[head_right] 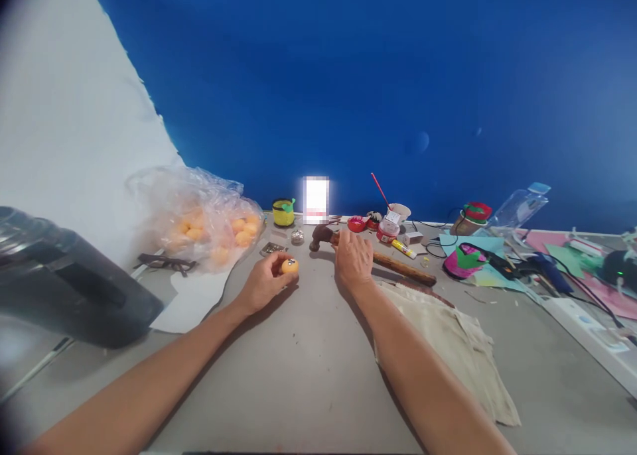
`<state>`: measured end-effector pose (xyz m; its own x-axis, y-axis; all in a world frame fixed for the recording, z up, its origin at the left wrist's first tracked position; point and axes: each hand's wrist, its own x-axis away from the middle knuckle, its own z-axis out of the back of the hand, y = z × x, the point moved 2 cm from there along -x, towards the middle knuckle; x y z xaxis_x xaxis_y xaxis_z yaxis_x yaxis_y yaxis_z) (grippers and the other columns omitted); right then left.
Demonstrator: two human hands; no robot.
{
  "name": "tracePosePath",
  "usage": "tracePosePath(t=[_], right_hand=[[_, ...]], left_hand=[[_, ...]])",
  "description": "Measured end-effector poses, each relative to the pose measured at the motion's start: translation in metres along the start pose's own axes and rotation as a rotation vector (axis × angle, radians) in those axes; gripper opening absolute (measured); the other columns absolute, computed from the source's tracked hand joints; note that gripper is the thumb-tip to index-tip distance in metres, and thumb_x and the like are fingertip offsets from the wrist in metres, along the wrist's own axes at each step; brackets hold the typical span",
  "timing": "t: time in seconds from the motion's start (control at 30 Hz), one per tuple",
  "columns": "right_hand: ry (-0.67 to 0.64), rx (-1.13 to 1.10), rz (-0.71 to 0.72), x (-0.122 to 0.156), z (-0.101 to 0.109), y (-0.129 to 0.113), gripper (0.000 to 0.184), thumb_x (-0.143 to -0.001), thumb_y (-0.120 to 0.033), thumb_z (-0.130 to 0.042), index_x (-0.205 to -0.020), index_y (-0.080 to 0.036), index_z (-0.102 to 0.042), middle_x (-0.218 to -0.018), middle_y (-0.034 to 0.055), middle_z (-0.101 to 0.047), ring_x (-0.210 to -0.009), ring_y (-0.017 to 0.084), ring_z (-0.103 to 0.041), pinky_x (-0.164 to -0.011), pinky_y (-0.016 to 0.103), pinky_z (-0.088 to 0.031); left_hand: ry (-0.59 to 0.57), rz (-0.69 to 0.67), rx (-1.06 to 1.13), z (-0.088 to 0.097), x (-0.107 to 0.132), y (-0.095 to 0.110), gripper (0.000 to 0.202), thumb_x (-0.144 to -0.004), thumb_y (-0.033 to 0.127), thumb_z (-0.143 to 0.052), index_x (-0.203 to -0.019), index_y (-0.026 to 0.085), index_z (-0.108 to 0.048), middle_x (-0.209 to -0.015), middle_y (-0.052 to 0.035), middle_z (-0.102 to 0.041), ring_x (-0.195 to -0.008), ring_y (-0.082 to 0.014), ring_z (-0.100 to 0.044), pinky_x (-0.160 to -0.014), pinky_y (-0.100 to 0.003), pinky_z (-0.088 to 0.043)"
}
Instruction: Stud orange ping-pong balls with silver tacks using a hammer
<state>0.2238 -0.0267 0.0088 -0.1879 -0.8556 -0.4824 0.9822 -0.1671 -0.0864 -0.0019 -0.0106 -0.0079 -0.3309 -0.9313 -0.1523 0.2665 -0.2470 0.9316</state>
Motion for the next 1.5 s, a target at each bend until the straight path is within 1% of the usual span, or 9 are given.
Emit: tracePosePath(t=[0.13,0.23,0.37,0.53,0.73,0.9,1.03,1.37,1.5], right_hand=[[0.329,-0.033,0.156,0.004,0.011,-0.008,0.021,-0.104,-0.034,-0.054,-0.11,-0.017,-0.064,-0.09,0.0103,-0.068,-0.085,0.025,-0.056,-0.075,0.037,-0.028],[0.453,-0.078,0.328,0.012,0.017,-0.02,0.02,-0.106,-0.033,-0.052,-0.109,-0.018,-0.065,-0.085,0.0071,-0.067,-0.081,0.023,-0.055,-0.075,0.036,-0.028],[0.453,-0.109,0.485,0.023,0.023,-0.036,0.018,-0.106,-0.03,-0.054,-0.096,-0.022,-0.067,-0.079,0.0029,-0.065,-0.077,0.019,-0.053,-0.078,0.036,-0.027],[0.489,-0.123,0.4,0.024,0.027,-0.033,0.021,-0.107,-0.032,-0.052,-0.101,-0.02,-0.068,-0.081,0.0046,-0.066,-0.079,0.02,-0.054,-0.078,0.036,-0.028],[0.379,-0.127,0.402,0.02,0.017,-0.027,0.02,-0.106,-0.032,-0.051,-0.109,-0.021,-0.068,-0.08,0.0041,-0.066,-0.078,0.02,-0.054,-0.075,0.036,-0.026],[0.459,-0.166,0.34,0.018,0.018,-0.021,0.023,-0.107,-0.034,-0.051,-0.111,-0.019,-0.068,-0.092,0.0081,-0.069,-0.086,0.022,-0.056,-0.078,0.036,-0.028],[0.413,-0.128,0.422,0.018,0.017,-0.026,0.02,-0.107,-0.032,-0.053,-0.106,-0.021,-0.069,-0.081,0.0037,-0.068,-0.078,0.019,-0.055,-0.077,0.037,-0.028],[0.48,-0.084,0.401,0.019,0.021,-0.027,0.018,-0.106,-0.032,-0.055,-0.105,-0.021,-0.068,-0.075,0.0011,-0.065,-0.074,0.018,-0.053,-0.078,0.036,-0.028],[0.531,-0.107,0.351,0.019,0.023,-0.024,0.023,-0.107,-0.034,-0.051,-0.111,-0.019,-0.068,-0.08,0.0036,-0.066,-0.078,0.019,-0.054,-0.079,0.036,-0.028]], left_hand=[[0.037,0.043,-0.021,0.002,-0.003,-0.004,0.029,-0.071,0.03,-0.071,-0.097,0.021,-0.063,-0.089,-0.0023,-0.07,-0.079,-0.0207,-0.066,-0.074,-0.034,-0.055],[0.043,0.036,-0.042,0.004,-0.004,-0.003,0.026,-0.07,0.029,-0.07,-0.093,0.021,-0.063,-0.086,-0.0002,-0.068,-0.074,-0.0184,-0.062,-0.072,-0.031,-0.051],[0.018,0.021,-0.048,0.006,-0.005,-0.002,0.021,-0.068,0.03,-0.069,-0.085,0.02,-0.061,-0.078,0.0018,-0.063,-0.066,-0.0155,-0.056,-0.064,-0.028,-0.045],[0.026,0.007,-0.023,0.006,-0.005,0.001,0.025,-0.067,0.027,-0.071,-0.089,0.02,-0.063,-0.081,0.0017,-0.065,-0.068,-0.0155,-0.058,-0.066,-0.028,-0.047],[0.022,0.033,-0.025,0.004,-0.005,0.0,0.024,-0.066,0.026,-0.07,-0.088,0.02,-0.064,-0.082,0.0013,-0.065,-0.069,-0.0159,-0.058,-0.064,-0.028,-0.046],[0.028,0.03,-0.053,0.005,-0.005,0.001,0.026,-0.066,0.026,-0.072,-0.09,0.021,-0.064,-0.085,0.0007,-0.067,-0.075,-0.0177,-0.062,-0.07,-0.029,-0.048],[0.015,0.052,-0.055,0.005,-0.006,-0.001,0.024,-0.067,0.027,-0.07,-0.089,0.021,-0.064,-0.084,0.0008,-0.068,-0.069,-0.0161,-0.06,-0.065,-0.028,-0.047],[0.023,0.041,-0.033,0.006,-0.007,-0.001,0.032,-0.07,0.034,-0.07,-0.099,0.02,-0.067,-0.094,-0.003,-0.072,-0.077,-0.0188,-0.065,-0.071,-0.031,-0.052],[0.007,0.054,-0.011,0.006,-0.007,-0.003,0.032,-0.073,0.035,-0.068,-0.101,0.02,-0.066,-0.087,-0.0015,-0.07,-0.07,-0.0168,-0.062,-0.066,-0.029,-0.05]])
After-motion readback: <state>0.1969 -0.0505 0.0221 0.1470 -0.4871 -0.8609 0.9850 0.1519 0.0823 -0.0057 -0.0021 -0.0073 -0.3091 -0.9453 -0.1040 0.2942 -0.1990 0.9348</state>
